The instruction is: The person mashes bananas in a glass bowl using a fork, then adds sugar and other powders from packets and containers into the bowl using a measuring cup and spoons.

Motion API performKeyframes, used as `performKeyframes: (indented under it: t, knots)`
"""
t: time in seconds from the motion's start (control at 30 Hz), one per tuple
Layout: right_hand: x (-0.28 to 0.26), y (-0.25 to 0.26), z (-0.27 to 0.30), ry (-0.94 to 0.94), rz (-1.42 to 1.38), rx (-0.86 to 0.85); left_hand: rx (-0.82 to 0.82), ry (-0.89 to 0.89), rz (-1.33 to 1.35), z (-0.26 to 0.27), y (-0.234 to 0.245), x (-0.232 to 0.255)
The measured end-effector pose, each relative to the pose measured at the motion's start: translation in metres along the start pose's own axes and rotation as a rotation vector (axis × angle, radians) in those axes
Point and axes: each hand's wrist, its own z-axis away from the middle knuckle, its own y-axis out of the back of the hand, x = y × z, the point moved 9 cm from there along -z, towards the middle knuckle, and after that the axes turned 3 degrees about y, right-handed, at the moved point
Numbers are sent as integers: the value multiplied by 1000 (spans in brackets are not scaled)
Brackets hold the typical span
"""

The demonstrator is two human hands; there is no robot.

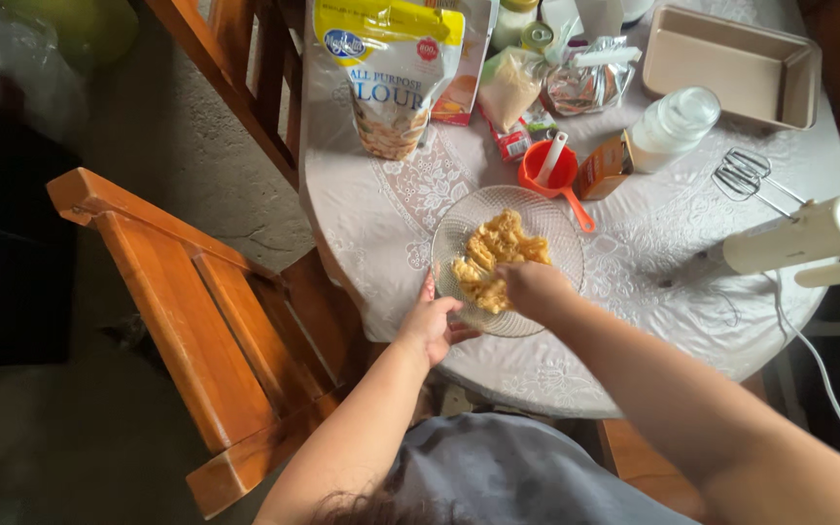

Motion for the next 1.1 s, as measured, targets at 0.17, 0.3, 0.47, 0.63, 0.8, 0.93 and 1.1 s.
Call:
performKeyframes:
  t: [0.17, 0.3, 0.47, 0.63, 0.8, 0.93, 1.1]
  knots:
    - [50, 42, -2, -237, 38, -177, 151, -6, -18, 2, 2, -11]
    - [63, 19, -5, -294, -14, -87, 187, 45, -121, 1, 14, -2]
    - [73, -13, -14, -172, 102, -295, 229, 119, -187, -6, 25, 17]
    - [79, 1, -29, -254, -136, -61, 146, 56, -197, -15, 12, 22]
    - [54, -23, -13, -110, -133, -84, 101, 17, -216, -8, 8, 23]
    - [81, 29, 0, -266, -63, -177, 96, -38, -73, -6, 1, 13]
    - [80, 0, 8, -299, -38, -71, 73, -124, 71, 6, -10, -10]
